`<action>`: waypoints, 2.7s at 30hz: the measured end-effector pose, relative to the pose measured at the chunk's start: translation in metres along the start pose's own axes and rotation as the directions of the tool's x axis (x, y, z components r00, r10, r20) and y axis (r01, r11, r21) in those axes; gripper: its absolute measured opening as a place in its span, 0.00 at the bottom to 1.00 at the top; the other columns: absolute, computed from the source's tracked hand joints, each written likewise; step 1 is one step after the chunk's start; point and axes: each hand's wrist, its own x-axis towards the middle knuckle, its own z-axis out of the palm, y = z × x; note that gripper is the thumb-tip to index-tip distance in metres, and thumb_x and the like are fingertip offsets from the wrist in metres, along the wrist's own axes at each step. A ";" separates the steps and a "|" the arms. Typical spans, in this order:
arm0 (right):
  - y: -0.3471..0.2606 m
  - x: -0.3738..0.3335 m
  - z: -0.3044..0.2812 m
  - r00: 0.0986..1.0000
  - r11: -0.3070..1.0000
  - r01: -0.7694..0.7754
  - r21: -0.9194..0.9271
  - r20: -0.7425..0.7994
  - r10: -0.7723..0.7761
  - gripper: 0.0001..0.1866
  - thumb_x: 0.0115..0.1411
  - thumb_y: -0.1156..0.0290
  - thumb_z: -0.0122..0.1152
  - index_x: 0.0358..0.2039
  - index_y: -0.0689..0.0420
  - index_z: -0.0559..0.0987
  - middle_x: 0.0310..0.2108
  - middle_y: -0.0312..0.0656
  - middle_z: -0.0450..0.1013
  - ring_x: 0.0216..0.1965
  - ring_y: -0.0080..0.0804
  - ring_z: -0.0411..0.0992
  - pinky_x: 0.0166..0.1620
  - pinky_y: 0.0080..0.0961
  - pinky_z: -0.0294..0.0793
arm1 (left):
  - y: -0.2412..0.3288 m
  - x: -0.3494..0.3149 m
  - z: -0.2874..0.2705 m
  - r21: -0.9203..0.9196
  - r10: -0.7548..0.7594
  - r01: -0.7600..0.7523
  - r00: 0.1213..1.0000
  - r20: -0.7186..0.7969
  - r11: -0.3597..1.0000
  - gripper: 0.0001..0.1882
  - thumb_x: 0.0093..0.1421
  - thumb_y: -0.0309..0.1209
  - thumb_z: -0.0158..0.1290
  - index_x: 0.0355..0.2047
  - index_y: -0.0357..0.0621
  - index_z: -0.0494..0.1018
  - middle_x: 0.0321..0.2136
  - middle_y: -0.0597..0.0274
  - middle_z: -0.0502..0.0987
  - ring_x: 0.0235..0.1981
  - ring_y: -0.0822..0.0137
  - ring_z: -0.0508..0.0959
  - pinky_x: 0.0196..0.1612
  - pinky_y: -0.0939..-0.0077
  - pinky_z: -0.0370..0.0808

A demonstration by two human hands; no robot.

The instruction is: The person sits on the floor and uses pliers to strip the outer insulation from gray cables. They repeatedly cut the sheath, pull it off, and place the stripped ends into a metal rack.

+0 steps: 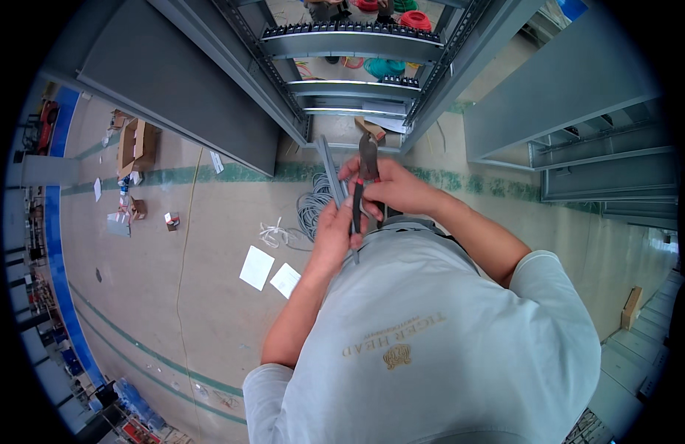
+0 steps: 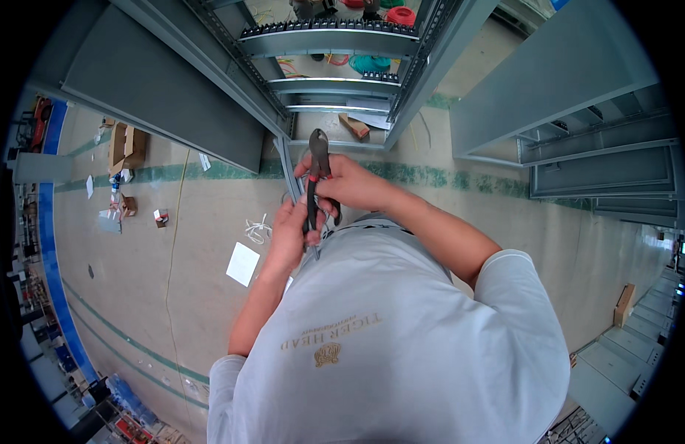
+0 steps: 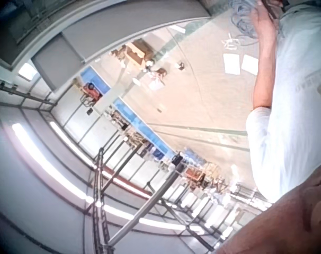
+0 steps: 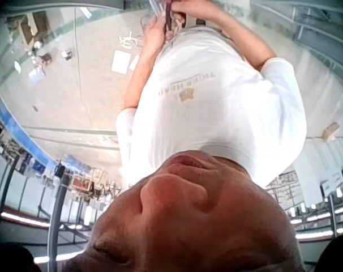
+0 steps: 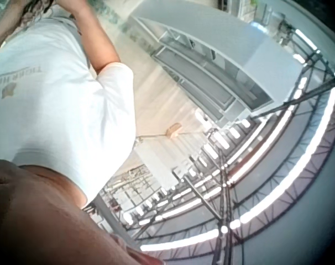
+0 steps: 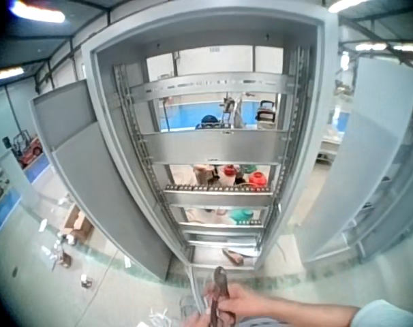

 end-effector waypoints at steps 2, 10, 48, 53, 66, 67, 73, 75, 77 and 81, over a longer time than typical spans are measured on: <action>-0.029 -0.021 -0.010 0.987 0.974 -0.148 -0.173 0.034 0.156 0.28 0.61 0.80 0.51 0.63 0.57 0.68 0.36 0.37 0.75 0.20 0.16 0.65 0.22 0.18 0.64 | -0.020 -0.013 -0.014 -0.178 -0.038 0.023 0.996 -0.085 0.984 0.15 0.74 0.40 0.46 0.32 0.45 0.68 0.17 0.70 0.67 0.12 0.80 0.58 0.15 0.83 0.53; -0.037 -0.044 -0.036 0.982 0.991 -0.136 -0.017 0.128 0.137 0.35 0.61 0.83 0.51 0.70 0.51 0.65 0.41 0.37 0.77 0.18 0.12 0.59 0.20 0.13 0.59 | -0.012 -0.019 -0.032 -0.276 0.035 -0.087 0.982 -0.188 0.957 0.14 0.75 0.41 0.46 0.33 0.48 0.64 0.20 0.69 0.62 0.16 0.76 0.59 0.20 0.78 0.57; -0.001 -0.090 -0.010 0.950 0.903 -0.143 0.404 0.311 0.012 0.25 0.64 0.76 0.53 0.62 0.64 0.70 0.53 0.62 0.74 0.43 0.37 0.82 0.43 0.27 0.85 | 0.175 -0.002 0.007 -0.433 0.243 -0.050 0.882 0.403 0.900 0.13 0.76 0.39 0.42 0.41 0.41 0.65 0.36 0.61 0.66 0.30 0.75 0.71 0.34 0.72 0.86; -0.024 -0.050 0.025 0.973 0.949 0.230 0.215 -0.085 -0.216 0.21 0.68 0.67 0.60 0.59 0.61 0.72 0.48 0.48 0.77 0.42 0.29 0.80 0.41 0.24 0.82 | 0.175 -0.003 0.010 -0.367 0.193 -0.018 0.874 0.446 0.930 0.14 0.76 0.41 0.43 0.39 0.44 0.68 0.35 0.58 0.74 0.30 0.69 0.77 0.35 0.68 0.85; 0.001 -0.033 0.113 0.874 0.953 0.303 0.001 -0.399 -0.277 0.13 0.60 0.65 0.73 0.40 0.60 0.84 0.25 0.28 0.72 0.19 0.13 0.61 0.22 0.15 0.56 | 0.135 0.002 -0.012 -0.167 0.398 -0.368 0.892 0.214 0.915 0.14 0.76 0.40 0.44 0.37 0.44 0.64 0.28 0.60 0.70 0.27 0.67 0.74 0.32 0.63 0.80; 0.006 -0.034 0.112 0.880 0.960 0.281 0.003 -0.399 -0.257 0.14 0.60 0.64 0.73 0.40 0.61 0.84 0.24 0.28 0.71 0.19 0.13 0.61 0.22 0.15 0.56 | 0.129 -0.001 -0.011 -0.100 0.416 -0.404 0.889 0.191 0.910 0.14 0.76 0.40 0.44 0.36 0.44 0.63 0.26 0.61 0.70 0.26 0.67 0.74 0.31 0.64 0.79; 0.009 -0.049 0.136 0.984 0.946 0.048 0.319 -0.178 0.010 0.15 0.64 0.65 0.69 0.43 0.63 0.82 0.29 0.36 0.77 0.18 0.16 0.63 0.20 0.16 0.60 | 0.096 0.006 -0.035 0.001 0.585 -0.639 0.705 0.402 0.769 0.16 0.77 0.43 0.41 0.35 0.46 0.63 0.19 0.65 0.66 0.15 0.73 0.67 0.17 0.79 0.64; 0.003 -0.048 0.150 0.998 0.896 0.006 0.444 -0.058 0.022 0.12 0.66 0.66 0.66 0.40 0.65 0.81 0.28 0.37 0.77 0.19 0.17 0.67 0.21 0.19 0.67 | 0.086 0.010 -0.037 -0.297 0.455 -0.350 0.750 0.479 0.889 0.16 0.77 0.44 0.40 0.36 0.47 0.63 0.18 0.67 0.63 0.14 0.74 0.63 0.16 0.80 0.60; 0.008 -0.047 0.151 0.999 0.910 -0.010 0.415 -0.031 0.025 0.12 0.66 0.66 0.66 0.38 0.64 0.81 0.26 0.37 0.76 0.20 0.18 0.68 0.21 0.19 0.67 | 0.065 0.013 -0.028 -0.488 0.348 -0.065 0.782 0.517 0.870 0.17 0.77 0.46 0.39 0.36 0.49 0.63 0.17 0.70 0.58 0.13 0.75 0.57 0.15 0.80 0.55; 0.003 -0.063 0.119 0.987 0.986 -0.161 0.045 -0.015 0.162 0.11 0.67 0.66 0.65 0.33 0.62 0.79 0.22 0.35 0.74 0.18 0.18 0.68 0.22 0.19 0.66 | -0.015 0.032 -0.027 -0.737 0.272 0.264 0.810 0.520 0.622 0.16 0.76 0.46 0.40 0.37 0.49 0.65 0.18 0.68 0.61 0.13 0.74 0.59 0.14 0.79 0.59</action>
